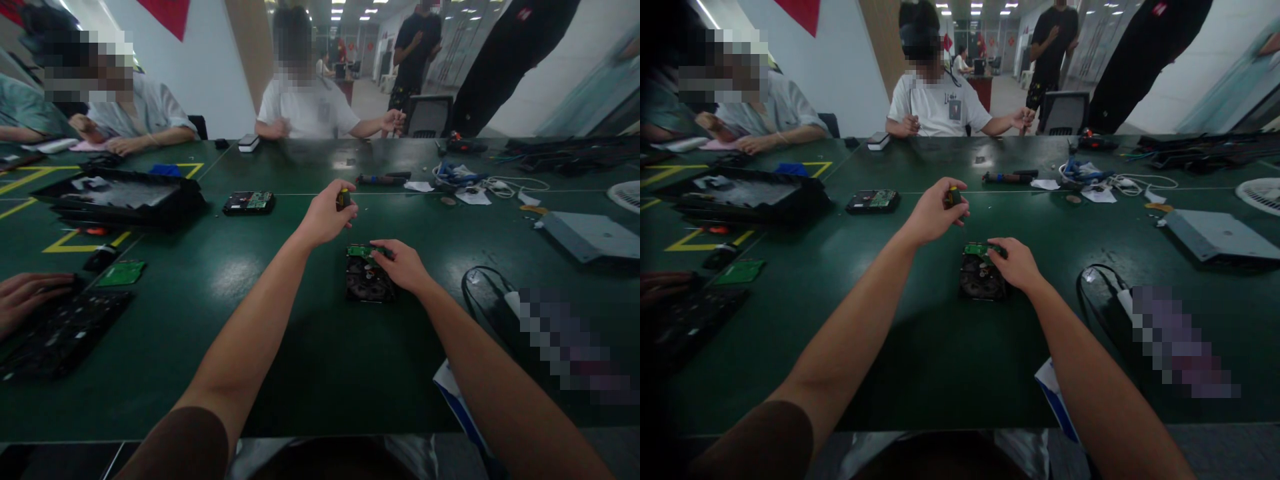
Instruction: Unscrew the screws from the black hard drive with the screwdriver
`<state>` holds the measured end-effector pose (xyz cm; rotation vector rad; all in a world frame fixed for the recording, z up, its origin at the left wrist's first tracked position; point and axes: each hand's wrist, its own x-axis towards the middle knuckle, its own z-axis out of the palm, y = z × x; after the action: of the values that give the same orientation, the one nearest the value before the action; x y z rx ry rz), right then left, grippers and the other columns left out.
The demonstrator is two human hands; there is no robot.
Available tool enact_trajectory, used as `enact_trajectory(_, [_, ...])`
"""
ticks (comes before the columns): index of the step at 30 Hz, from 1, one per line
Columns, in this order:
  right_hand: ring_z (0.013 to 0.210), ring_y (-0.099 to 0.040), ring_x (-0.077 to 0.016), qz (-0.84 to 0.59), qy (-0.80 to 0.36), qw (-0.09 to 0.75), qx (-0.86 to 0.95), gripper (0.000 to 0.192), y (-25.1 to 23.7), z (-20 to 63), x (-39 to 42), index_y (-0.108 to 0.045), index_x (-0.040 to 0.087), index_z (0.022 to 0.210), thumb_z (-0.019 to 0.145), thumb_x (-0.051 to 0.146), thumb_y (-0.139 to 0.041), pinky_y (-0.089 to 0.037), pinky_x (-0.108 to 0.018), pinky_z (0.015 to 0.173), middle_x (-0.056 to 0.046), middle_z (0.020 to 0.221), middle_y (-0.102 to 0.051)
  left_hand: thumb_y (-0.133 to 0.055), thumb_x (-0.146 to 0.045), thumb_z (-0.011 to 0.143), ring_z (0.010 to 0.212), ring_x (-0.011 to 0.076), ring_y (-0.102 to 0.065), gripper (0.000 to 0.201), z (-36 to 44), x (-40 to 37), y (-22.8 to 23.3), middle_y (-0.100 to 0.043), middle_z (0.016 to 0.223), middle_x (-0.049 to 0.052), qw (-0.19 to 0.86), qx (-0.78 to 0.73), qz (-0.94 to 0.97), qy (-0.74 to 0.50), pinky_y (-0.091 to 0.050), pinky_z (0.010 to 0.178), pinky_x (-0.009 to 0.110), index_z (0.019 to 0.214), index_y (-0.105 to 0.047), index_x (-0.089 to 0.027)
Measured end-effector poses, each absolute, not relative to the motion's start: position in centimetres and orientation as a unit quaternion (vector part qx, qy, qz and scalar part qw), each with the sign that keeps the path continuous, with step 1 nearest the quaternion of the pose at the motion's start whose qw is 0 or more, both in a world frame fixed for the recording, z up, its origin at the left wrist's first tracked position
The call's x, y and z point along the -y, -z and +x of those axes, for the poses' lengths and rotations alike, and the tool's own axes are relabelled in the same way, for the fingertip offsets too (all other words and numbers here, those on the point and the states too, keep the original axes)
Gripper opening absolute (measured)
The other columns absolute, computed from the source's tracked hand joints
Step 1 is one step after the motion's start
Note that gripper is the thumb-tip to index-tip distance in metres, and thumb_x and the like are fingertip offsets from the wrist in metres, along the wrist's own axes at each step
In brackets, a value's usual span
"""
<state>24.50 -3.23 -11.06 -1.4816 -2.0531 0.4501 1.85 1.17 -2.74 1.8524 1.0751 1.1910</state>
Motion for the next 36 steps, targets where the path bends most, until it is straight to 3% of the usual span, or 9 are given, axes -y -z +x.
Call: enact_trajectory(36, [0.105,-0.066,-0.0248,-0.543,-0.167,0.281,0.773,0.033,11.18,24.64,3.16,-0.069,0.027,0.125,0.095,0.038,-0.059,-0.053,-0.042,0.089,-0.007,0.127,-0.068,-0.063,-0.012,0.088,0.076,0.0132,-0.068,0.034,1.78,-1.39,3.37,-0.068,0.093,0.004,0.317,-0.422,0.718,-0.454,-0.057,0.061,0.022,0.119,-0.055,-0.022])
